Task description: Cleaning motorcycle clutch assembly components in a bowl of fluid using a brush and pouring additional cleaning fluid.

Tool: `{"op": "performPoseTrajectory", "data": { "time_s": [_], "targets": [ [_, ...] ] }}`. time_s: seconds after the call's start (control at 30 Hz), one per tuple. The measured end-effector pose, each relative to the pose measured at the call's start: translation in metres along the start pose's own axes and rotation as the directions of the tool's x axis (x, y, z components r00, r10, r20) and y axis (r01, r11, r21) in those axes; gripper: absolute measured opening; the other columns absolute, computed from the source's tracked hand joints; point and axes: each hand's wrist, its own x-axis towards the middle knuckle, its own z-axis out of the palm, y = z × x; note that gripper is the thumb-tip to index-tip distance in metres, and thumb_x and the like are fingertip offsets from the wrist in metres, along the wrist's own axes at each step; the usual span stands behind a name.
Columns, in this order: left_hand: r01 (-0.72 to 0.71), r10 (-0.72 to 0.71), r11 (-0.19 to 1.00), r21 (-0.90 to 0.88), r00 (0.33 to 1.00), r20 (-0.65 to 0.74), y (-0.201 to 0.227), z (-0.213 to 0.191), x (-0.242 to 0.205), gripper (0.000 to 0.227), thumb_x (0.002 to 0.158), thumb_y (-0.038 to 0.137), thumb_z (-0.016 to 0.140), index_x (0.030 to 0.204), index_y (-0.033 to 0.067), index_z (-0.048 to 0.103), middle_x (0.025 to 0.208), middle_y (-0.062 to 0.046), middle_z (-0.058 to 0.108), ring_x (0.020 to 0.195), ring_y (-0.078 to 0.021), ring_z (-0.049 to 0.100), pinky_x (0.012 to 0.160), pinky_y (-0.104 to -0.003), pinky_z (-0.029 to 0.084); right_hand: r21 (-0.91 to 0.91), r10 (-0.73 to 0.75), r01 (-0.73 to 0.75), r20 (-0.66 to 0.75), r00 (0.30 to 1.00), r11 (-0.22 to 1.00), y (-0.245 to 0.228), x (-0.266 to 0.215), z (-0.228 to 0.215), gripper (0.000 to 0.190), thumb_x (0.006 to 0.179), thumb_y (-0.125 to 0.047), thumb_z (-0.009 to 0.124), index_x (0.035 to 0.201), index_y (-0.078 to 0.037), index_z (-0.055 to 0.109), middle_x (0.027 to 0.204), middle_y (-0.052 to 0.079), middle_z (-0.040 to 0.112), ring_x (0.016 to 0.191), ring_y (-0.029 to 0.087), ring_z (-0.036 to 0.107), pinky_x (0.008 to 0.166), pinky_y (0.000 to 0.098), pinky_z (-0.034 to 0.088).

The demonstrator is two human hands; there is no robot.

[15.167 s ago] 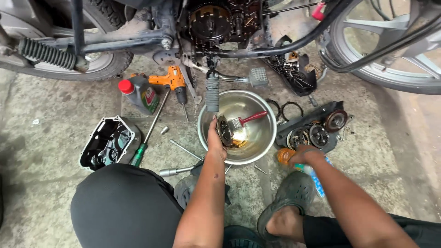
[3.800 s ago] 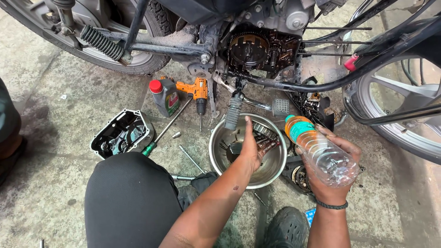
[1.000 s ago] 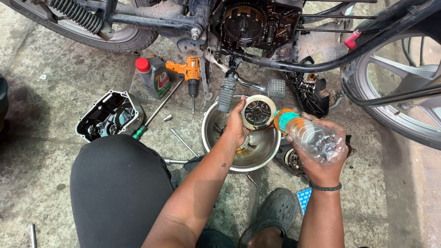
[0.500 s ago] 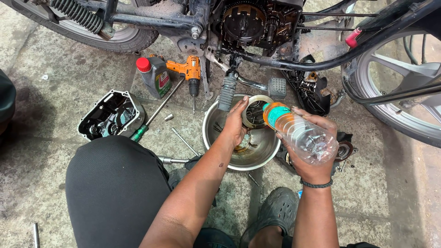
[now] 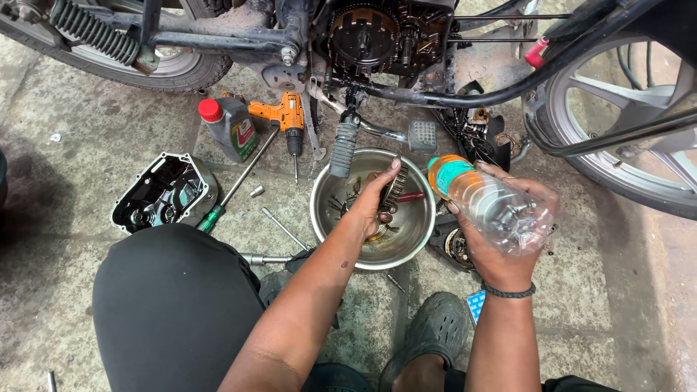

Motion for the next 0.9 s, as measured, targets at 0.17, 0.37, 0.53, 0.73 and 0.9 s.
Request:
{"op": "performPoseTrajectory", "data": {
  "time_s": [0.17,0.37,0.53,0.73,0.9],
  "targets": [
    [0.064,-0.059,0.997,-0.038,0.991,0.121,-0.005,-0.007,0.005,0.059,0.074,0.067,0.081,0.095,0.0173,0.056,0.075,0.002,0.053,0.044,-0.0081,0.044,0.034,-0.02,0.023,-0.135,-0.007,0.004,-0.02,1.0,0.991,-0.002,0.004,0.0,0.071,0.088,0.003,0.088,0.131,-0.01,0.033,0.132,0.02,0.054,0.135,0.029,0.062,0.115,0.0434,0.056],
    [0.028,-0.035,0.999,0.045,0.989,0.145,-0.011,-0.007,0.008,0.05,0.072,0.056,0.077,0.107,0.0212,0.065,0.079,0.003,0.059,0.062,-0.0114,0.056,0.048,-0.028,0.043,-0.101,-0.056,0.056,0.008,0.998,0.993,-0.001,0.006,-0.002,0.07,0.086,-0.003,0.089,0.129,-0.009,0.035,0.136,0.024,0.06,0.134,0.029,0.061,0.116,0.0416,0.053],
    [0.0,-0.003,0.998,0.065,0.999,0.039,-0.023,-0.021,0.03,0.052,0.079,0.051,0.064,0.115,0.0125,0.064,0.095,-0.007,0.069,0.083,-0.0178,0.064,0.063,-0.04,0.054,-0.122,-0.045,0.041,-0.031,0.999,0.992,-0.004,0.006,-0.001,0.068,0.086,-0.005,0.091,0.127,-0.008,0.036,0.137,0.022,0.061,0.132,0.03,0.063,0.114,0.042,0.056],
    [-0.034,0.042,0.998,-0.055,0.987,0.152,-0.016,-0.022,0.027,0.055,0.078,0.034,0.054,0.126,0.01,0.064,0.106,-0.011,0.071,0.093,-0.0217,0.069,0.077,-0.052,0.061,-0.148,-0.096,0.092,-0.024,0.995,0.985,-0.002,0.005,-0.001,0.065,0.089,-0.002,0.088,0.129,-0.007,0.037,0.13,0.018,0.057,0.132,0.03,0.063,0.117,0.0419,0.055],
    [-0.043,0.07,0.993,-0.11,0.965,0.254,-0.02,-0.027,0.034,0.061,0.08,0.031,0.051,0.134,0.0064,0.063,0.114,-0.012,0.072,0.098,-0.0244,0.07,0.085,-0.051,0.06,-0.115,-0.052,0.048,-0.026,0.998,0.992,-0.005,0.005,0.001,0.066,0.089,-0.003,0.089,0.129,-0.007,0.036,0.132,0.019,0.06,0.132,0.028,0.063,0.113,0.0406,0.056]
  ]
}}
